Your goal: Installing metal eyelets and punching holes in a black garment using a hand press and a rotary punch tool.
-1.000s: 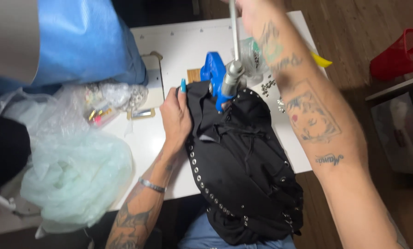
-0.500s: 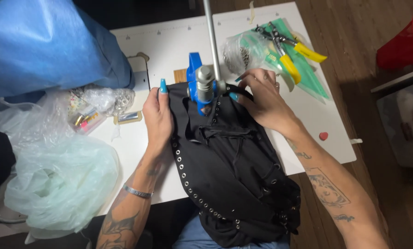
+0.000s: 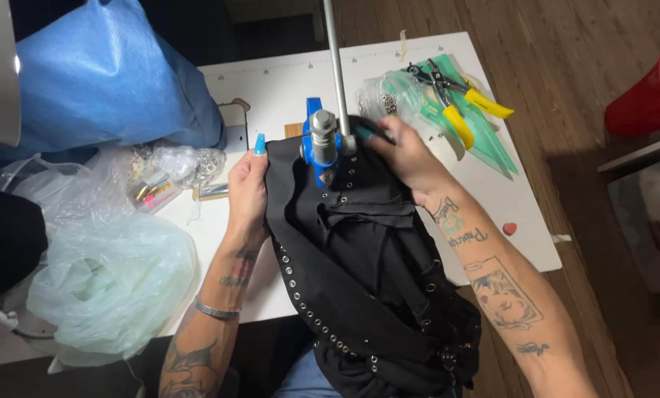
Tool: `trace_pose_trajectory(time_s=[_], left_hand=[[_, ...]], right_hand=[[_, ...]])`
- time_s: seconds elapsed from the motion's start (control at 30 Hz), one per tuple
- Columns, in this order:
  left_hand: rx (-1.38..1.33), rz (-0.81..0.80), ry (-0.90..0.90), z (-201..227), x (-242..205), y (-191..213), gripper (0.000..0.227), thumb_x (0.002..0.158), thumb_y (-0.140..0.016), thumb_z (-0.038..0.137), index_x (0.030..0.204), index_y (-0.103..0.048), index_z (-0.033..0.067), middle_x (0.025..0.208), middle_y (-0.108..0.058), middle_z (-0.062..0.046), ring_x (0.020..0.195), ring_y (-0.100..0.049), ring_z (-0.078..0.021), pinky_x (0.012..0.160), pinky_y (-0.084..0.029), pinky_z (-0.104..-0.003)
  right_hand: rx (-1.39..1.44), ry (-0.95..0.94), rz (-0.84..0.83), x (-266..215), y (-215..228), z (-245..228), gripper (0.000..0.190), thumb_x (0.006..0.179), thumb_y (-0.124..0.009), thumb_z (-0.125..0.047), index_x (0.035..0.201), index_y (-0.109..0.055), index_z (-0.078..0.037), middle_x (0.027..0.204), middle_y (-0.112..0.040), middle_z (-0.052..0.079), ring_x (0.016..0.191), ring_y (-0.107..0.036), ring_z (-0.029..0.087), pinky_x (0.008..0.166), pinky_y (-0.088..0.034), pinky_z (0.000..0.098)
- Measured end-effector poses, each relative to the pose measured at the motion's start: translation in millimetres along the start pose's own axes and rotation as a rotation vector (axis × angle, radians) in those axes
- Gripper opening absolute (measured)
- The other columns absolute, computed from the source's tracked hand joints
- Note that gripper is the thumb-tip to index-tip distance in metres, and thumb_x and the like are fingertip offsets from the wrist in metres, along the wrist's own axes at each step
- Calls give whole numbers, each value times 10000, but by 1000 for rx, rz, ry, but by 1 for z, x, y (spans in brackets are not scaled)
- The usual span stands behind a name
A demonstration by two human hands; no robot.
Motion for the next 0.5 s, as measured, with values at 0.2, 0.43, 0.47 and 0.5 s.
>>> trace_pose_trajectory(time_s=[0.2, 0.43, 0.47, 0.5], left_hand=[[128, 83, 97, 30, -60, 17, 162, 865, -484, 124, 733, -512, 35, 506, -509, -67, 354, -489, -100, 296, -396, -194], [238, -30, 7, 65, -133, 32, 199, 898, -455, 140, 766, -514, 4, 449, -467, -100, 334, -473, -120, 274, -426, -226], [398, -97, -74, 73, -141, 33, 173, 891, -464, 140, 804, -550, 19, 492, -430, -50, 436, -409, -100, 378, -406, -217], [558, -163, -155, 80, -151, 33, 161, 885, -474, 140, 841, -587, 34, 534, -393, 0, 538, -345, -80, 481, -386, -208]], right_hand=[[-90, -118, -62, -49, 2, 2, 366, 707, -663, -77, 1033, -515, -1, 769, -539, 140, 654, -545, 199, 550, -505, 280], [-157, 23, -209, -116, 1, 5, 426, 702, -683, -36, 1074, -476, -39, 675, -586, 99, 600, -529, 114, 523, -489, 208], [-147, 78, -157, -124, 2, 6, 468, 658, -708, -13, 1070, -487, -35, 725, -611, 117, 629, -534, 119, 548, -499, 217], [-136, 133, -105, -132, 3, 7, 511, 614, -734, 9, 1066, -498, -32, 774, -635, 134, 658, -539, 125, 574, -509, 226]])
Point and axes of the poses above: each hand's wrist, its own x-axis towards the middle knuckle, its own y-axis out of the back of the hand, z = x × y, the point moved 5 cm from there along x, towards the middle knuckle
